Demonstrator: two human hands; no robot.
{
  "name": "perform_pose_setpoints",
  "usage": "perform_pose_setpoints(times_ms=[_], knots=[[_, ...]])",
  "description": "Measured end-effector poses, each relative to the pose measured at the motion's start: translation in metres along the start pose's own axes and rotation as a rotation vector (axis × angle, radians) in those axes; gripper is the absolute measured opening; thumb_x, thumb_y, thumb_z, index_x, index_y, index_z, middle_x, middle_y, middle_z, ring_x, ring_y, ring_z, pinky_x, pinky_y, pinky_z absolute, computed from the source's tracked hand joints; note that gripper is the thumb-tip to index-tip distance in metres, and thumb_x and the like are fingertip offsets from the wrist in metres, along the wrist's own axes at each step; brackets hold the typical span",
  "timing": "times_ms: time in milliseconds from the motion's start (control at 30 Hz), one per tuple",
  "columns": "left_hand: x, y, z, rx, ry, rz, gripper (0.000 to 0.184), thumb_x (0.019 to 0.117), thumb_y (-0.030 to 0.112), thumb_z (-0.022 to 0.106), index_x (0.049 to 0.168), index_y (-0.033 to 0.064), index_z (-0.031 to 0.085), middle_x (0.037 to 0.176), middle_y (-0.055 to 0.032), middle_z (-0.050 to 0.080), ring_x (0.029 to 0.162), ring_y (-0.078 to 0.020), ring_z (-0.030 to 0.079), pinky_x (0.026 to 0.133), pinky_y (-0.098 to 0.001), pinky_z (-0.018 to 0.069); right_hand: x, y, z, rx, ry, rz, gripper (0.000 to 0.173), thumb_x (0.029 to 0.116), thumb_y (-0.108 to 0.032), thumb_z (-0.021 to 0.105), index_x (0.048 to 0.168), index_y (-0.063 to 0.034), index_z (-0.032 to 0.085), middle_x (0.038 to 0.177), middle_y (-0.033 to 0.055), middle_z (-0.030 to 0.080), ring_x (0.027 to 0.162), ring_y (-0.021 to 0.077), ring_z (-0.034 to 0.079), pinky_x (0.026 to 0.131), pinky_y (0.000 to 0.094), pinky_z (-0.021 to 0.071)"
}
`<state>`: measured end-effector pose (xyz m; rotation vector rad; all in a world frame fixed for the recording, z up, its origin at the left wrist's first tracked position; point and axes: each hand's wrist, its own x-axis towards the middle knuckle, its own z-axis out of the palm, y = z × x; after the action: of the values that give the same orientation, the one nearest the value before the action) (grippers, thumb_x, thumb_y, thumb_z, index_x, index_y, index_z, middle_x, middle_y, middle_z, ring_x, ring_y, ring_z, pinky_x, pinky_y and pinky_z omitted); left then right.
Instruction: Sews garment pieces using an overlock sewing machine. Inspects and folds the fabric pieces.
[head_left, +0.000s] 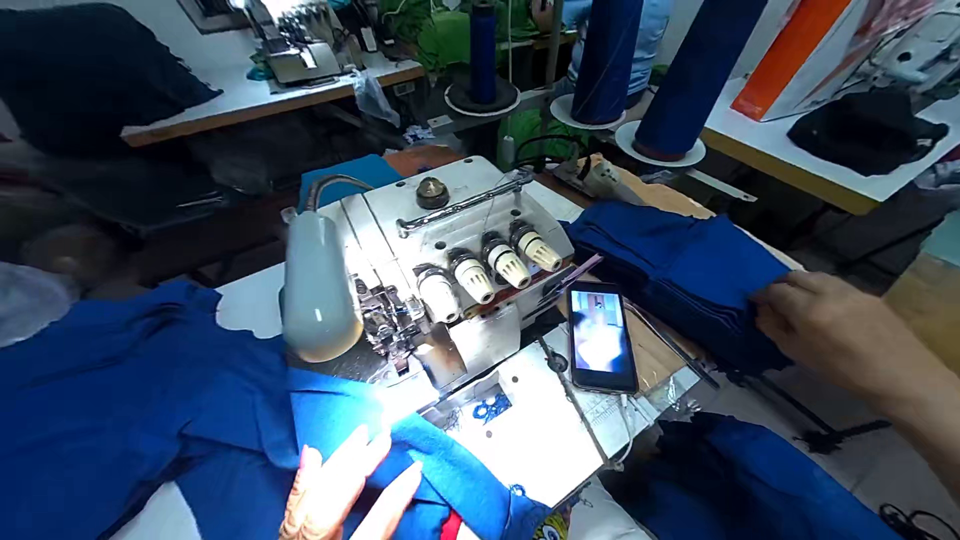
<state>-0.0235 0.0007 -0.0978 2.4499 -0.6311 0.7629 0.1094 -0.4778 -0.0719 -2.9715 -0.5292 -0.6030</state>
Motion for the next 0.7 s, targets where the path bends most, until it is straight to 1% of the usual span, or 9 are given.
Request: perform_pose_setpoints(times_ms=[67,167,233,300,367,433,500,567,700], knots=[[-0.003,0.006,-0.001,-0.034,0.028,0.005,0.050,0.0960,0.050,0.061,0.130,0.0141,0.062,0.142,-0.0085,0.057,0.146,-0.0163,0.040,0.126,-0.0443,0.0163,0.004,0.021,-0.013,0.127,0.074,0.113,0.022,0.0981,-0.001,0.055,0.109,0.0148,0.064,0.109,0.0364,0.064,0.099,0.0555,0.064,0.083,0.0717,0.0502],[0.000,0.024,0.003,-0.110,0.081,-0.005,0.045,0.0975,0.049,0.060,0.125,0.0131,0.064,0.136,-0.0073,0.059,0.138,-0.0161,0.049,0.122,-0.0419,0.0283,0.005,0.024,-0.024,0.231,0.316,0.275,0.040,0.1085,-0.024,0.044,0.127,0.0098,0.052,0.114,0.0301,0.063,0.095,0.0388,0.066,0.082,0.0549,0.0544],[0.013,0.043,0.010,-0.184,0.141,-0.028,0.047,0.0950,0.048,0.066,0.128,0.0145,0.063,0.139,-0.0053,0.058,0.134,-0.0159,0.054,0.117,-0.0409,0.0386,0.002,-0.030,-0.034,0.242,0.386,0.191,0.037,0.1090,-0.025,0.041,0.129,0.0065,0.048,0.103,0.0219,0.062,0.083,0.0238,0.065,0.071,0.0401,0.0551],[0.029,0.062,0.019,-0.399,0.090,-0.105,0.070,0.0889,0.046,0.077,0.146,0.0173,0.049,0.151,0.0001,0.050,0.141,-0.0106,0.047,0.119,-0.0344,0.0389,-0.002,-0.112,-0.045,0.374,0.308,-0.079,0.029,0.1073,-0.025,0.044,0.120,-0.0008,0.053,0.094,0.0118,0.061,0.075,0.0120,0.060,0.063,0.0276,0.0514],[0.038,0.082,0.026,-0.611,-0.001,-0.204,0.083,0.0851,0.036,0.084,0.150,0.0053,0.042,0.142,-0.0097,0.060,0.133,-0.0097,0.055,0.113,-0.0307,0.0447,-0.009,-0.183,-0.041,0.692,0.143,-0.295,0.019,0.1060,-0.021,0.053,0.112,-0.0068,0.063,0.089,0.0085,0.067,0.074,0.0114,0.065,0.063,0.0235,0.0546],[0.040,0.092,0.028,-0.614,-0.020,-0.251,0.051,0.0848,0.013,0.082,0.125,-0.0117,0.061,0.107,-0.0183,0.075,0.102,-0.0089,0.072,0.093,-0.0229,0.0554,-0.014,-0.222,-0.031,1.036,-0.014,-0.291,0.021,0.1065,-0.022,0.056,0.109,-0.0011,0.060,0.088,0.0111,0.064,0.074,0.0111,0.063,0.065,0.0200,0.0527],[0.030,0.083,0.024,-0.597,-0.012,-0.282,0.019,0.0918,0.004,0.071,0.107,-0.0072,0.070,0.094,-0.0130,0.076,0.091,-0.0059,0.072,0.085,-0.0194,0.0573,-0.019,-0.233,-0.017,1.353,-0.164,-0.125,0.042,0.0993,-0.035,0.067,0.111,0.0039,0.058,0.087,0.0101,0.067,0.076,0.0058,0.065,0.069,0.0201,0.0547],[0.013,0.066,0.017,-0.638,0.028,-0.359,0.007,0.0962,0.007,0.068,0.101,0.0015,0.070,0.095,-0.0030,0.074,0.094,-0.0002,0.069,0.087,-0.0187,0.0566,-0.024,-0.232,0.002,1.620,-0.280,-0.055,0.036,0.0915,-0.029,0.077,0.105,0.0020,0.064,0.086,0.0032,0.068,0.076,-0.0005,0.062,0.068,0.0172,0.0532],[-0.014,0.044,0.010,-0.850,-0.051,-0.445,0.012,0.0962,0.011,0.069,0.107,0.0091,0.064,0.111,0.0026,0.069,0.109,-0.0012,0.064,0.096,-0.0234,0.0539,-0.026,-0.231,0.017,1.845,-0.365,-0.066,0.011,0.0969,-0.008,0.066,0.104,-0.0073,0.057,0.107,-0.0016,0.070,0.101,0.0018,0.066,0.088,0.0220,0.0564]])
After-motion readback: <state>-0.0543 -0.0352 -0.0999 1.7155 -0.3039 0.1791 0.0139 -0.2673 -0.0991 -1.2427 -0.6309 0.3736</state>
